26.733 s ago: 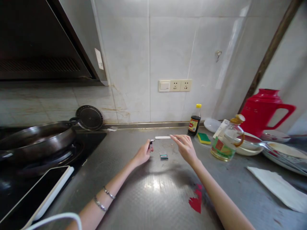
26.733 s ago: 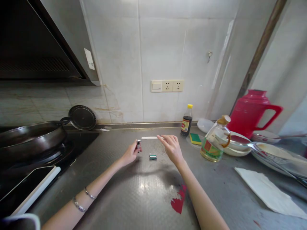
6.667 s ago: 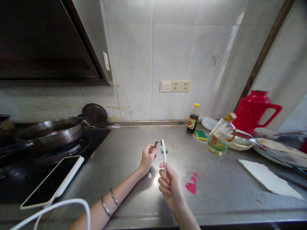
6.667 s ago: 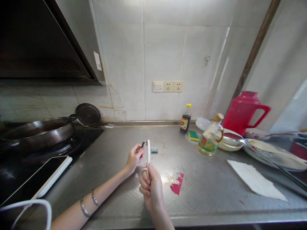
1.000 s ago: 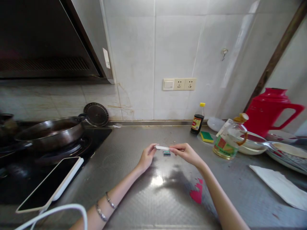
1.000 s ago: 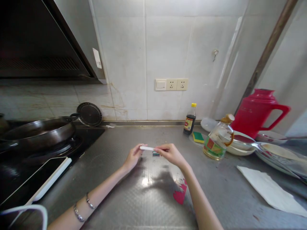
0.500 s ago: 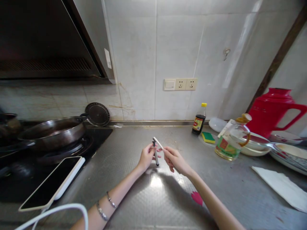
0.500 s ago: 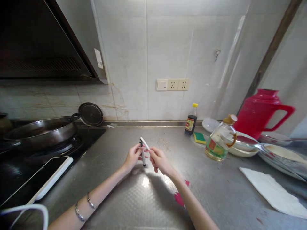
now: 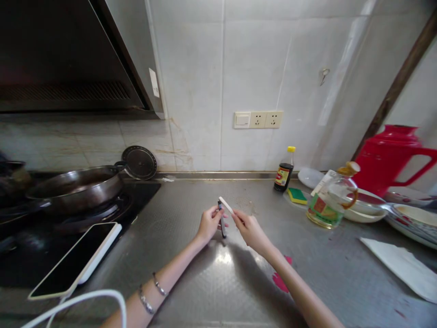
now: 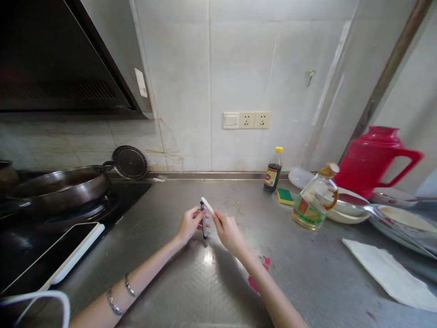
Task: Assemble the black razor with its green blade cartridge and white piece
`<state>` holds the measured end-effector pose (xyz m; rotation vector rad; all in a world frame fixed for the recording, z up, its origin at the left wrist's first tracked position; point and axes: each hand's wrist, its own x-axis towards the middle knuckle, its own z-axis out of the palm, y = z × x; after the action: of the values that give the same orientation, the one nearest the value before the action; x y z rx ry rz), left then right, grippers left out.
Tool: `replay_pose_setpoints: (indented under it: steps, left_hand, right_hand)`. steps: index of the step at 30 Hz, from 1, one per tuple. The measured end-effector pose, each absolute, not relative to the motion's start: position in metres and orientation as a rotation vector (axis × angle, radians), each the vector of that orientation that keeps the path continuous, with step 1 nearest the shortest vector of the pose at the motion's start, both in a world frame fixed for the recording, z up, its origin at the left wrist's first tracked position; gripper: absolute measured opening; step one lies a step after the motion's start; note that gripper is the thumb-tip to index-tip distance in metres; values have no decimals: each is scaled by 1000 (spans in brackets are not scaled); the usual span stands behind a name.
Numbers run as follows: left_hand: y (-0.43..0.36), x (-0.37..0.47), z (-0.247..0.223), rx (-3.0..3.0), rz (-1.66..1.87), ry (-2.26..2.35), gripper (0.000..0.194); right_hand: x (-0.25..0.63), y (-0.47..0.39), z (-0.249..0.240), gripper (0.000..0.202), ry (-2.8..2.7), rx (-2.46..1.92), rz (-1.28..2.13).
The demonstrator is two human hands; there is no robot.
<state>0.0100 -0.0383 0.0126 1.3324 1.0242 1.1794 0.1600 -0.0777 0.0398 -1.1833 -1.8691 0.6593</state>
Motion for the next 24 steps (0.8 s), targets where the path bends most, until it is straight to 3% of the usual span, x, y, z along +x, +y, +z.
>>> replay_pose_setpoints:
  steps: [3,13,24]
  left_hand:
    - [-38,10,12,1323,1183,1034,40]
    - [-38,9,12,1393,1197,1015,38]
    - [-43,14,20,1383,1164,1025,39]
  right_hand:
    - [160,-78,41,37,-1903,-1148,615]
    - [146,-81,33,40,-1657,-1220,945]
    - [177,-92,70,41,-1459,-1107,1521]
